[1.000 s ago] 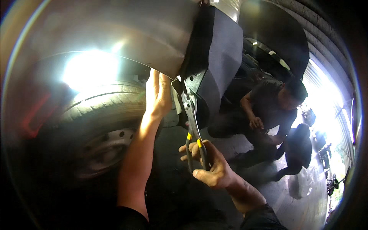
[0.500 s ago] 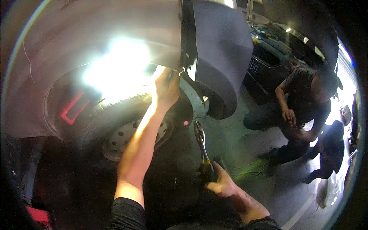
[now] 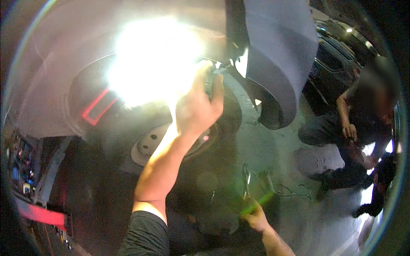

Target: The person works on a car's front bumper area, using a wrench to loosen bolts, pliers to remove fasteners, and a flashlight to illuminate the wheel well. They repeatedly adjust and reattach the bumper cover while using various hand tools.

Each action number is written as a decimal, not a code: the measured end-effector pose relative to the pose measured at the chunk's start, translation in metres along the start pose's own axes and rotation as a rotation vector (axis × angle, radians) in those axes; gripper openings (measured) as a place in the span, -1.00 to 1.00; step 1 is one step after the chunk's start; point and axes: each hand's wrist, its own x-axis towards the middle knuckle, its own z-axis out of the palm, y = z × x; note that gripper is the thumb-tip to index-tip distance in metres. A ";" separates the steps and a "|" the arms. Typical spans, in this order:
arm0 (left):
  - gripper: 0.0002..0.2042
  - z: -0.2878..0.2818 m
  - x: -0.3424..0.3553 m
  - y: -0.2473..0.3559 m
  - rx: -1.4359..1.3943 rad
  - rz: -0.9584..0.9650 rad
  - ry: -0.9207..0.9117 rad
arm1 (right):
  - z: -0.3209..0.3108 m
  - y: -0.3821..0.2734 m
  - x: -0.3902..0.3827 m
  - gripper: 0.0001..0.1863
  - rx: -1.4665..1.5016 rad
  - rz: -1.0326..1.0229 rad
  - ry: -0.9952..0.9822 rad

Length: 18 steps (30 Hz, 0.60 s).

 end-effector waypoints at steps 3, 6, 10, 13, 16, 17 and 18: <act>-0.81 -0.057 -0.004 0.004 0.285 0.223 -0.013 | -0.002 0.025 -0.011 -0.31 0.162 0.113 0.102; -0.73 -0.126 0.020 -0.022 0.798 0.170 -0.229 | -0.001 0.035 -0.017 -0.40 0.218 0.212 0.135; -0.38 -0.172 0.036 -0.061 0.973 -0.180 -0.426 | -0.013 0.002 -0.025 -0.44 0.096 0.081 0.054; -0.29 -0.183 0.044 -0.067 0.842 -0.323 -0.567 | -0.030 -0.044 -0.028 -0.45 -0.101 0.020 -0.046; -0.37 -0.193 0.036 -0.046 0.811 -0.285 -0.522 | -0.030 -0.076 -0.026 -0.55 0.118 -0.076 -0.161; -0.37 -0.197 0.029 -0.036 0.830 -0.353 -0.576 | -0.029 -0.081 -0.024 -0.56 0.111 -0.102 -0.156; -0.37 -0.202 0.020 -0.025 0.842 -0.386 -0.598 | -0.028 -0.083 -0.024 -0.57 0.120 -0.165 -0.180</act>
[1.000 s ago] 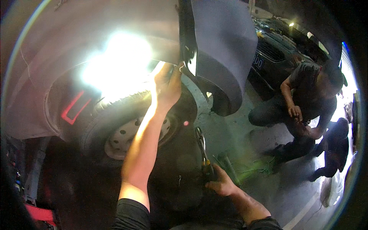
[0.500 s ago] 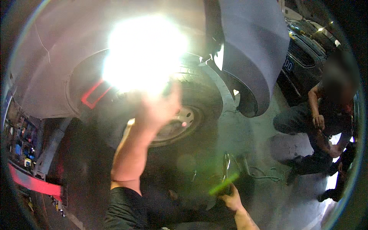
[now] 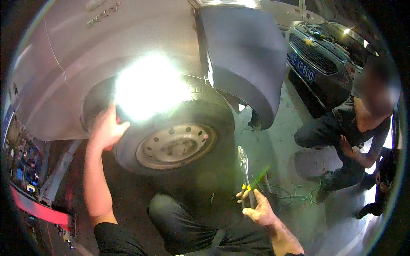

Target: The person works on a car's front bumper area, using a wrench to loosen bolts, pliers to remove fasteners, and a flashlight to illuminate the wheel well. They repeatedly adjust and reattach the bumper cover while using various hand tools.

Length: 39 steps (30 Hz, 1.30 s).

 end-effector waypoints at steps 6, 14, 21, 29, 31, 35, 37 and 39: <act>-0.46 0.026 -0.110 0.030 -0.119 -0.011 0.249 | 0.001 0.023 0.007 -0.54 0.138 -0.061 -0.053; -0.85 0.031 -0.104 0.134 -1.340 -0.041 0.079 | -0.014 0.006 0.009 -0.49 -0.165 -0.062 -0.107; -0.44 0.024 -0.054 0.210 -1.286 0.210 0.414 | -0.022 -0.061 0.052 -0.40 -0.299 -0.216 -0.127; -0.30 0.023 -0.064 0.247 -1.244 0.340 0.293 | -0.028 -0.102 0.101 -0.33 -0.312 -0.163 0.006; -0.36 0.017 -0.067 0.247 -1.302 0.348 0.231 | -0.028 -0.105 0.106 -0.32 -0.278 -0.177 -0.010; -0.38 0.015 -0.076 0.244 -1.444 0.389 0.241 | -0.027 -0.106 0.110 -0.31 -0.277 -0.182 -0.016; -0.38 0.020 -0.080 0.246 -1.460 0.451 0.266 | -0.025 -0.105 0.113 -0.30 -0.277 -0.191 -0.031; -0.36 0.026 -0.081 0.251 -1.491 0.471 0.313 | -0.024 -0.104 0.118 -0.29 -0.268 -0.203 -0.050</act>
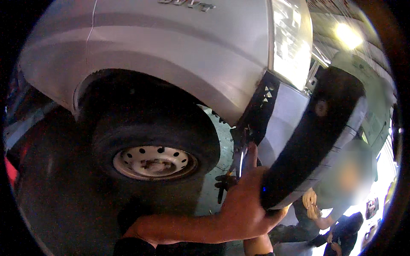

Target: The person works on a car's front bumper area, using a wrench to loosen bolts, pliers to remove fasteners, and a flashlight to illuminate the wheel well. They repeatedly adjust and reattach the bumper cover while using various hand tools.

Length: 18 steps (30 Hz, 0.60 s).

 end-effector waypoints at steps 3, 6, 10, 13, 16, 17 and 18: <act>-0.30 0.002 -0.002 -0.002 -0.023 -0.010 0.046 | 0.002 0.005 0.009 -0.28 0.038 -0.025 -0.052; -0.22 -0.012 -0.002 0.003 -0.008 -0.048 -0.032 | 0.005 0.010 0.019 -0.27 0.142 -0.023 -0.122; -0.16 -0.037 -0.005 0.015 -0.026 -0.112 -0.144 | 0.009 0.011 0.023 -0.28 0.056 -0.067 -0.203; -0.39 -0.040 -0.008 0.022 -0.094 -0.068 -0.311 | 0.010 0.005 0.024 -0.31 -0.129 -0.208 -0.159; -0.36 -0.049 -0.004 0.025 0.207 -0.019 -0.270 | 0.009 -0.005 0.024 -0.34 -0.203 -0.307 -0.102; -0.36 -0.061 0.000 0.024 0.413 0.157 -0.310 | 0.008 -0.008 0.025 -0.34 -0.227 -0.336 -0.089; -0.38 -0.067 0.000 0.025 0.274 -0.002 -0.229 | 0.008 -0.011 0.023 -0.38 -0.216 -0.301 -0.021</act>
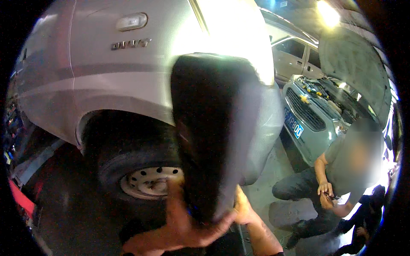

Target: The person works on a car's front bumper area, using a wrench to loosen bolts, pliers to remove fasteners, and a flashlight to illuminate the wheel well. They repeatedly adjust and reattach the bumper cover while using various hand tools.

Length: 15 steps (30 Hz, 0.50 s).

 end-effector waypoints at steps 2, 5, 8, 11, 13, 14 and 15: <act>-0.43 -0.016 -0.003 -0.005 -0.360 -0.264 0.197 | -0.002 -0.004 0.001 -0.40 0.022 0.013 -0.081; -0.47 -0.040 0.000 -0.017 -0.495 -0.328 0.271 | -0.003 -0.006 0.003 -0.40 -0.056 -0.068 -0.111; -0.47 -0.049 0.005 -0.023 -0.614 -0.347 0.255 | 0.002 -0.005 0.006 -0.42 0.003 -0.054 -0.102; -0.43 -0.043 0.007 -0.025 -0.690 -0.308 0.201 | 0.007 -0.004 0.011 -0.42 -0.039 -0.036 -0.083; -0.41 -0.034 0.007 -0.028 -0.672 -0.239 0.153 | 0.008 -0.004 0.012 -0.40 -0.116 -0.019 -0.079; -0.40 -0.029 0.006 -0.031 -0.602 -0.239 0.132 | 0.009 -0.003 0.011 -0.39 -0.076 -0.025 -0.078; -0.39 -0.023 0.005 -0.033 -0.627 -0.209 0.128 | 0.009 -0.003 0.011 -0.38 -0.098 0.012 -0.078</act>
